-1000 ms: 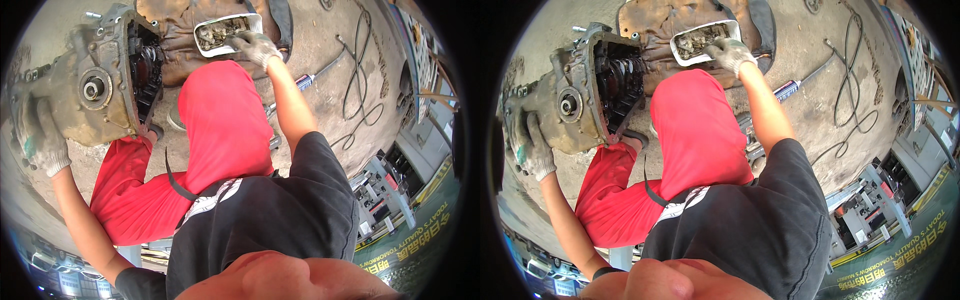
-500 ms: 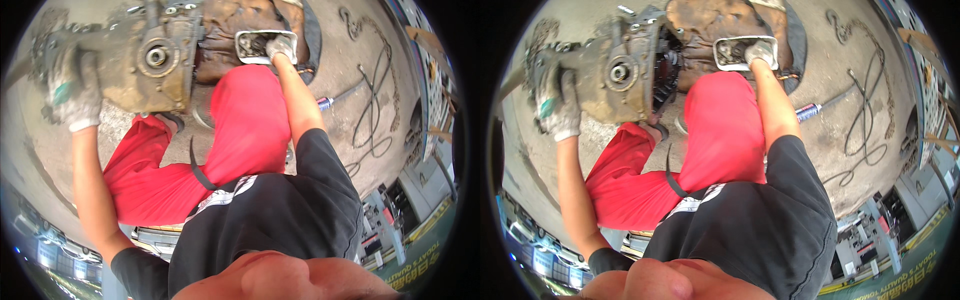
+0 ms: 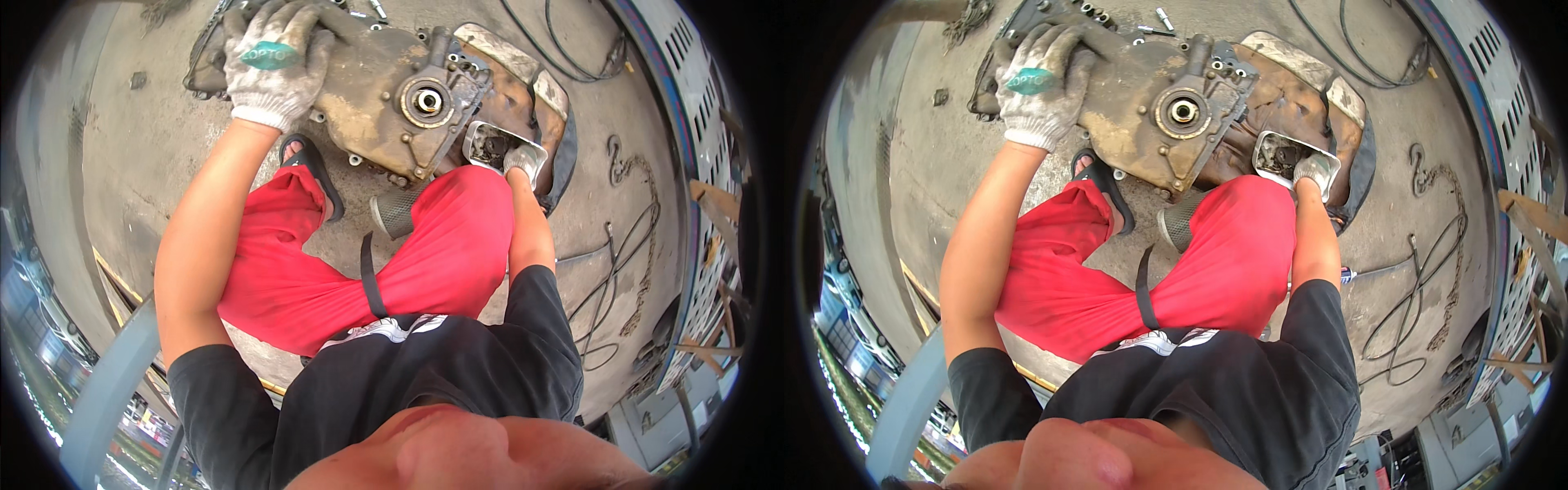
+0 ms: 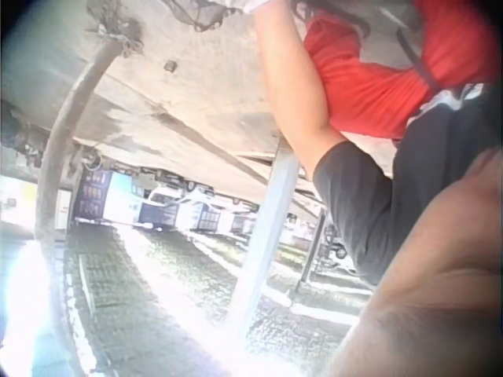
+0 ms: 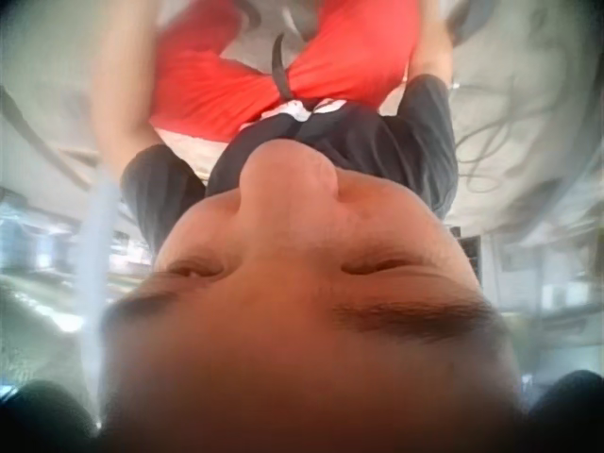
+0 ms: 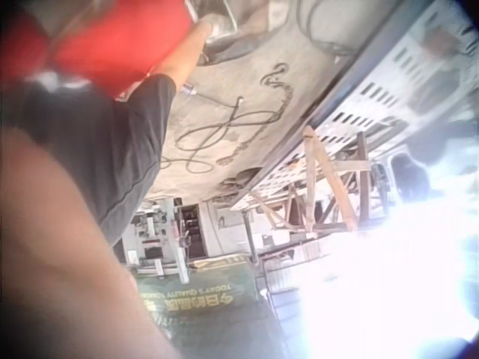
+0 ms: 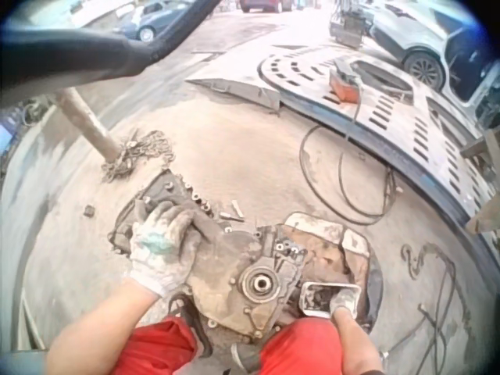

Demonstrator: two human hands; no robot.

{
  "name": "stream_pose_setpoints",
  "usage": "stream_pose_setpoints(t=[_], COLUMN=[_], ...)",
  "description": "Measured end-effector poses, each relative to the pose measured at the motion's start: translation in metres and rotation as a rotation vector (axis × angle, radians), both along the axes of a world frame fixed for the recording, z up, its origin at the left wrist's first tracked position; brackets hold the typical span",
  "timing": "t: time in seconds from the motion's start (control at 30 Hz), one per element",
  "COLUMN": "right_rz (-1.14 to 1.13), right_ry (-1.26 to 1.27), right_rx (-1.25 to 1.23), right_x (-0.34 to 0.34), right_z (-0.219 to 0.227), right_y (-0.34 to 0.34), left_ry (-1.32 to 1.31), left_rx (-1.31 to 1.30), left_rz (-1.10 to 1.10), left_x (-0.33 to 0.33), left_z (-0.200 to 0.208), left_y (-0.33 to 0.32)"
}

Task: The person sits on the floor and assembles a car engine block. They place a timing chain onto the engine, insert and tighten bolts by hand, and then fit a metal cover over the assembly, securing it with additional bolts.

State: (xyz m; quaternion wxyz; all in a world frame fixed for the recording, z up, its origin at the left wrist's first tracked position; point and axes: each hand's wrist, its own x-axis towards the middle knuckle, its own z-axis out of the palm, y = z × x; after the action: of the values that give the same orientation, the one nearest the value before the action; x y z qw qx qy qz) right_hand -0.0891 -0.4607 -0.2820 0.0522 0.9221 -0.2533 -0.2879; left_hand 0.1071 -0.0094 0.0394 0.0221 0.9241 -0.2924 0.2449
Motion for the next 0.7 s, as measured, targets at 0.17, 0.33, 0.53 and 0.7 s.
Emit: stream_pose_setpoints(t=[0.17,0.33,0.53,0.7], right_rz=[-0.136,-0.292,-0.267,0.144], right_ry=[-0.101,-0.243,-0.168,0.336], right_rx=[0.099,0.138,-0.13,-0.012], right_x=[-0.002,-0.007,-0.046,0.014], right_z=[-0.003,-0.026,-0.082,-0.041], right_y=[-0.002,-0.002,-0.123,-0.011], left_ry=[0.007,0.007,-0.018,0.038], left_rx=[-0.025,-0.032,-0.153,-0.119], left_rz=[-0.004,-0.008,-0.089,0.166], left_x=[-0.002,-0.004,0.007,0.012], left_z=[-0.003,0.0,0.016,0.024], left_y=[0.0,0.004,0.004,0.054])
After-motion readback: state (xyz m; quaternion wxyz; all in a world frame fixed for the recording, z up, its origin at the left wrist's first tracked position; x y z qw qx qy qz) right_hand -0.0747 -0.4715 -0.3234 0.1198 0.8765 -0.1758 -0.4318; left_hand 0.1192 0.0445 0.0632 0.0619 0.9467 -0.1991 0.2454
